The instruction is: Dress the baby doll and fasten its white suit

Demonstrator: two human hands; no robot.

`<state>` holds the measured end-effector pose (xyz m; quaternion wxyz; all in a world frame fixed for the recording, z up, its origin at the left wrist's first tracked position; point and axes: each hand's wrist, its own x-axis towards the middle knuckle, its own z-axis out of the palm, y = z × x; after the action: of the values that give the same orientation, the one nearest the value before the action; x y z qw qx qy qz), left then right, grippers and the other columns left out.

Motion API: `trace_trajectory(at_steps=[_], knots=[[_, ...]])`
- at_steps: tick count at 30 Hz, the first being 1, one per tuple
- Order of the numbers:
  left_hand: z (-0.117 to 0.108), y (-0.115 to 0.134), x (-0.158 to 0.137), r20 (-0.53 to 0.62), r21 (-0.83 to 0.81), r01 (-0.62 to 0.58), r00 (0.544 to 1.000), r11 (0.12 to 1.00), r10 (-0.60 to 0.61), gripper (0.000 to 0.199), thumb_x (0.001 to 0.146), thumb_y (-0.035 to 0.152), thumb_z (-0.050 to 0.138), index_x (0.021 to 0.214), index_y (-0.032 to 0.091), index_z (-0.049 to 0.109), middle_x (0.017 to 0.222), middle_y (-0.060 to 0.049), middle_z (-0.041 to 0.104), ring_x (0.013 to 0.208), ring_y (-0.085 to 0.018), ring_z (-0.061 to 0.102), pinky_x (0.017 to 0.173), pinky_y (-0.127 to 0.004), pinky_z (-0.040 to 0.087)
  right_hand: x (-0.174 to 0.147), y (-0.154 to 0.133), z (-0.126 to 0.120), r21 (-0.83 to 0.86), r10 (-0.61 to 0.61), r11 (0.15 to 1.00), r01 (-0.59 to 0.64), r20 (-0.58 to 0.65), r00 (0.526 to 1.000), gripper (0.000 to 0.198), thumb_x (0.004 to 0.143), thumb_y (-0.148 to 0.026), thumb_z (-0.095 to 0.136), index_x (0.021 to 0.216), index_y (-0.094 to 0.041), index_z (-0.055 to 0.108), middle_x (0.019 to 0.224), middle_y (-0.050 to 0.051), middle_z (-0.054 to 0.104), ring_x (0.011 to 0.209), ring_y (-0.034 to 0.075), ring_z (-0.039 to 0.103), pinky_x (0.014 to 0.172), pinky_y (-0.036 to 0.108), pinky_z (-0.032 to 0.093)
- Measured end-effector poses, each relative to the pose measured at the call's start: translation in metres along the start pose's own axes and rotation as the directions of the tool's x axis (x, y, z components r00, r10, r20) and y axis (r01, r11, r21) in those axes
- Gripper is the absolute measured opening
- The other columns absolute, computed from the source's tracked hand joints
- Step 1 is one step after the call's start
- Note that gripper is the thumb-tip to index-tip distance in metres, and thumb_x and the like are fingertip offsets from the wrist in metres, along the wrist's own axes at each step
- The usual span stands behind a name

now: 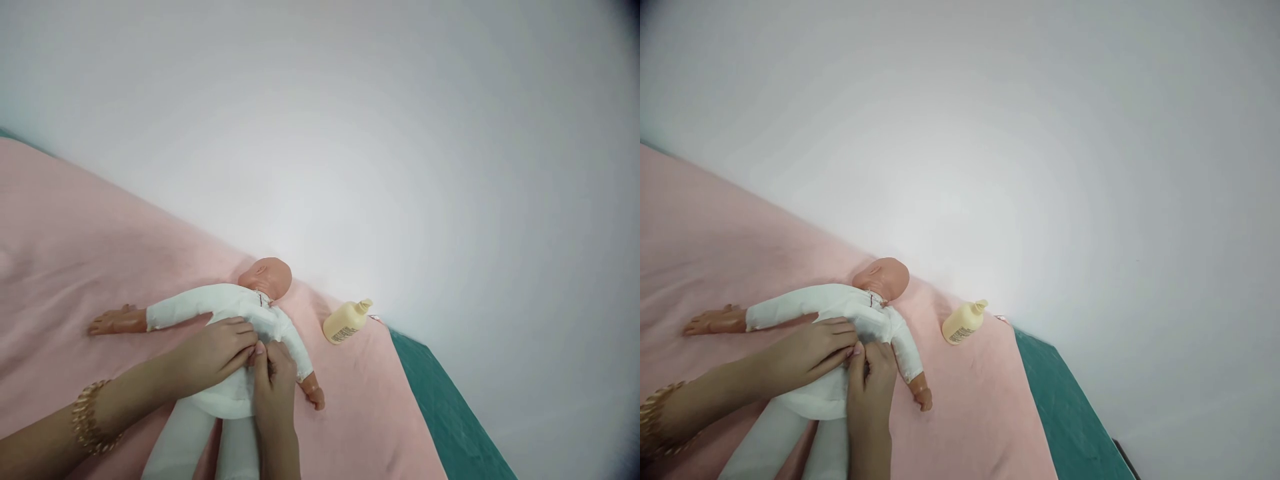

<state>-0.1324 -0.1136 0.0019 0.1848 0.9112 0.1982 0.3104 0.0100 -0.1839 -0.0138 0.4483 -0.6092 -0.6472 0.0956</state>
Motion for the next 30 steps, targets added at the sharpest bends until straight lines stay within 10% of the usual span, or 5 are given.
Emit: trace_trajectory(at_steps=[30], knots=[[0.0021,-0.0010,-0.0001,-0.036,-0.015,-0.009,0.999,1.000,0.008,0.033,0.097,0.022,0.033,0.075,0.018,0.057,0.078,-0.005,0.063,0.074,-0.021,0.057,0.068,-0.034,0.042,-0.0002,0.0000,0.0000,0.017,0.029,0.999,-0.030,0.014,0.999,0.036,0.097,-0.031,0.039,0.063,-0.021,0.044,0.064,0.000,0.055,0.066,0.016,0.049,0.060,0.027,0.035]])
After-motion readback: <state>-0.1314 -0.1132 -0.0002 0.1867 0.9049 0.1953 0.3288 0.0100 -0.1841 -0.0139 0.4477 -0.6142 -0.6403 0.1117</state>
